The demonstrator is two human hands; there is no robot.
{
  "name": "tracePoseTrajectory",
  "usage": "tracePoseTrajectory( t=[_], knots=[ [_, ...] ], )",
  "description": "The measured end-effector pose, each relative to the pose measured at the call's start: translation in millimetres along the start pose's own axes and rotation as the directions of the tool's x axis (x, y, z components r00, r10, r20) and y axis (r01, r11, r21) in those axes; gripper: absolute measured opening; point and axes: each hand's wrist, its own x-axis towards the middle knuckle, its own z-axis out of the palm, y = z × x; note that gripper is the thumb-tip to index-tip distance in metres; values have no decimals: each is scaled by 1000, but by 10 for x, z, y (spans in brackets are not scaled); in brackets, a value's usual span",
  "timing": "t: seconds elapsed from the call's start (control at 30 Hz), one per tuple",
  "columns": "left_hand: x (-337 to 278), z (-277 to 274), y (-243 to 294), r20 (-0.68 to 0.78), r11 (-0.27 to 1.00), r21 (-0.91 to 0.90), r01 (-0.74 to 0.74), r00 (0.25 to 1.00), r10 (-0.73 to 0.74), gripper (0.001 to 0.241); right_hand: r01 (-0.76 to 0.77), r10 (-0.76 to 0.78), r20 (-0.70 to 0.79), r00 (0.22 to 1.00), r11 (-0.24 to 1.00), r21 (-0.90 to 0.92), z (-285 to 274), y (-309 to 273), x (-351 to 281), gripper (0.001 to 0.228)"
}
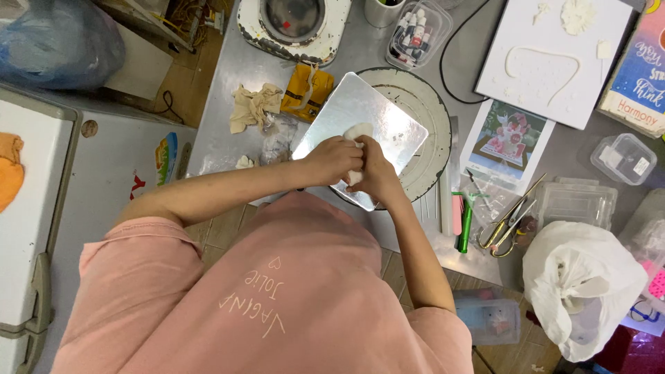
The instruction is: Kneading and shaping white fondant or sugar paste on a silver square plate at a kitchen station.
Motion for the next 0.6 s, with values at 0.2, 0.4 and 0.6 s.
tracePoseTrajectory(
  t=[0.2, 0.4, 0.6],
  knots=[
    [146, 121, 131, -36, 988, 150, 33, 999, -28, 30, 121, -123, -20, 992, 989, -88, -92, 99, -164, 154],
    [206, 242, 126, 303, 949, 275, 152, 924, -235, 6, -12, 11, 9, 1000, 987, 163, -332, 258, -464, 142],
    [657, -36, 678, 24, 980, 191, -59, 998, 56, 19, 169, 112, -338, 934, 695, 699, -44, 974, -472, 67]
  ],
)
